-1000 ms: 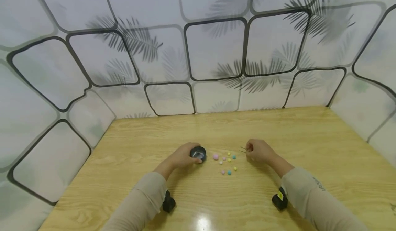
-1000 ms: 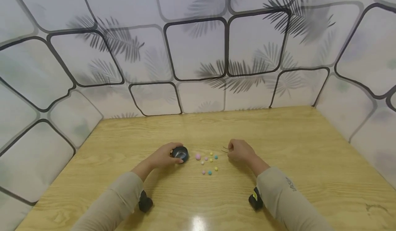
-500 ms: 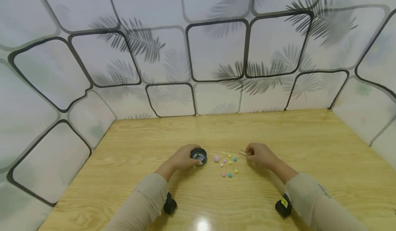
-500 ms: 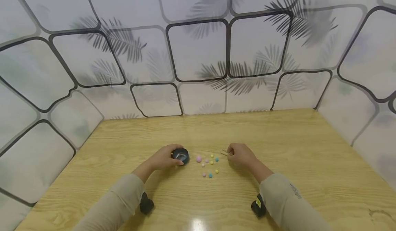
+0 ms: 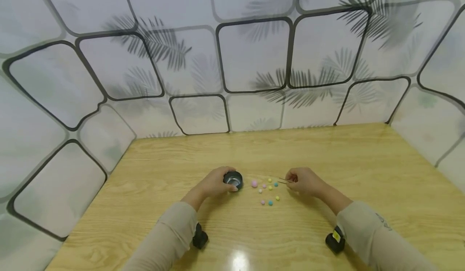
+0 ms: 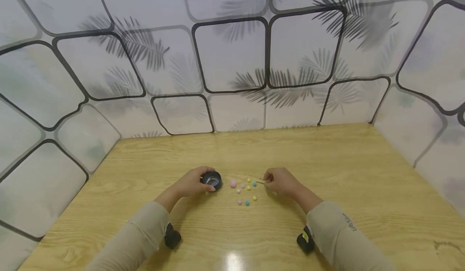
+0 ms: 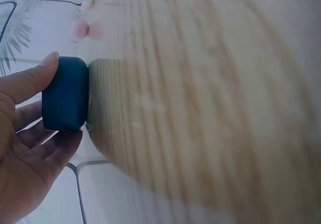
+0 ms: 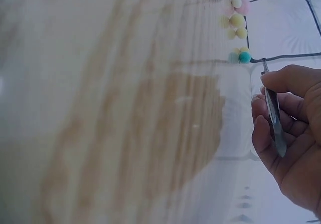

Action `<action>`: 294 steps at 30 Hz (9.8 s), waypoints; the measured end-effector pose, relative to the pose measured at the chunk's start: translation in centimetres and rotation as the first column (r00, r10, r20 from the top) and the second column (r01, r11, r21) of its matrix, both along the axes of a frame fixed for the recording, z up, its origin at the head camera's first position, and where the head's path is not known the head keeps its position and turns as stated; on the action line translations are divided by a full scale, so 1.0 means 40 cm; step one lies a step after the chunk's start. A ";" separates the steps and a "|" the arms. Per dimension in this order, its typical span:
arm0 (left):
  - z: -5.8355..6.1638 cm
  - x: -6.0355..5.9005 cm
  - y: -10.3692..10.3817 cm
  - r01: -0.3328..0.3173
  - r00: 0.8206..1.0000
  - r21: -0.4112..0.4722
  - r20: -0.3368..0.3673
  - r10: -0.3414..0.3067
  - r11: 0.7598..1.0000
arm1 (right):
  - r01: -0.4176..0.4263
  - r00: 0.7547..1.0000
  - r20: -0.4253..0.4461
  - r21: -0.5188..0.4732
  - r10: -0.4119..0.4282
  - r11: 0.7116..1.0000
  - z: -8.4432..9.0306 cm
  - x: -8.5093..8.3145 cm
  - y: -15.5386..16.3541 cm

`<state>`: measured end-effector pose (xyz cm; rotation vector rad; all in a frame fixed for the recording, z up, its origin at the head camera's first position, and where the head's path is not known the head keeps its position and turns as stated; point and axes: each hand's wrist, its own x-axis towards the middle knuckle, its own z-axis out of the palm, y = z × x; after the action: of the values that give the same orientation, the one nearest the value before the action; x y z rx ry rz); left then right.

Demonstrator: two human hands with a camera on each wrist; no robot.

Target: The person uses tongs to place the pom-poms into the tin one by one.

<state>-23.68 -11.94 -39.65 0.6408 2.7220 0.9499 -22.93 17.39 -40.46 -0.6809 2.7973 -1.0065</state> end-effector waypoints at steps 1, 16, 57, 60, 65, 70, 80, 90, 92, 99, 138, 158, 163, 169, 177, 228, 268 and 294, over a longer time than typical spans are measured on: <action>0.002 0.000 0.000 -0.001 1.000 0.001 -0.002 0.001 1.000 | -0.001 1.000 0.001 0.003 0.001 1.000 0.001 0.000 -0.001; -0.003 -0.002 0.000 0.002 1.000 0.004 -0.010 -0.002 1.000 | -0.041 0.998 -0.042 0.029 0.042 0.999 -0.008 -0.003 -0.011; -0.006 0.003 0.000 -0.003 1.000 -0.012 -0.005 0.003 1.000 | -0.037 0.995 -0.092 0.015 0.038 0.999 -0.016 0.008 -0.022; -0.007 0.002 -0.001 -0.006 1.000 -0.009 0.001 0.006 1.000 | -0.039 0.995 -0.093 0.002 0.039 0.999 -0.012 0.009 -0.026; -0.006 0.002 -0.002 -0.007 1.000 -0.001 0.003 0.007 1.000 | -0.045 0.995 -0.094 -0.024 0.043 0.999 -0.001 0.012 -0.038; -0.006 0.001 -0.002 -0.005 1.000 0.006 0.000 0.005 1.000 | -0.044 0.995 -0.088 -0.044 0.040 0.998 0.010 0.017 -0.053; -0.016 -0.004 -0.007 -0.010 1.000 0.016 0.003 0.010 1.000 | -0.077 0.992 -0.107 -0.055 0.071 0.995 0.024 0.018 -0.095; -0.016 -0.005 -0.008 -0.022 1.000 0.032 0.009 0.021 0.999 | -0.114 0.991 -0.080 -0.095 0.107 0.989 0.020 0.009 -0.136; -0.015 -0.005 -0.008 -0.028 1.000 0.035 0.014 0.028 0.999 | -0.117 0.991 -0.074 -0.102 0.110 0.988 0.019 0.006 -0.143; -0.013 -0.005 -0.006 -0.041 0.999 0.028 0.023 0.040 0.999 | -0.125 0.990 -0.075 -0.125 0.116 0.984 0.017 -0.002 -0.164; -0.013 -0.006 0.002 -0.040 0.999 0.015 0.035 0.040 0.999 | -0.115 0.992 -0.058 -0.100 0.110 0.988 -0.014 -0.026 -0.265; -0.010 -0.006 0.005 -0.042 0.998 0.014 0.047 0.042 0.999 | -0.124 0.991 -0.071 -0.126 0.116 0.984 -0.007 -0.021 -0.239; -0.008 -0.009 0.002 -0.038 0.998 0.015 0.048 0.037 0.999 | -0.084 0.996 -0.031 -0.137 0.081 0.987 0.001 -0.019 -0.223; -0.003 -0.009 0.002 -0.039 0.998 0.015 0.042 0.038 0.999 | -0.048 0.998 -0.051 -0.137 0.042 0.989 0.012 -0.020 -0.193; -0.001 -0.008 0.000 -0.043 0.998 0.014 0.043 0.042 0.999 | -0.020 0.998 -0.055 -0.174 0.011 0.985 0.009 -0.022 -0.145; -0.006 -0.012 -0.004 -0.039 0.997 0.015 0.067 0.038 0.999 | 0.018 0.999 -0.044 0.005 -0.018 1.000 -0.016 -0.016 -0.043; 0.000 -0.010 -0.002 -0.040 0.997 -0.012 0.064 0.040 0.999 | -0.018 0.997 -0.078 -0.102 0.010 0.995 0.018 -0.003 -0.105; 0.002 -0.011 0.000 -0.022 0.999 0.003 0.050 0.022 1.000 | -0.097 0.995 -0.050 -0.159 0.090 0.983 0.021 -0.007 -0.199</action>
<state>-24.13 -11.95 -39.55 0.5810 2.6899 0.9627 -23.20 9.42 -39.63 -0.8531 2.7114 -1.2236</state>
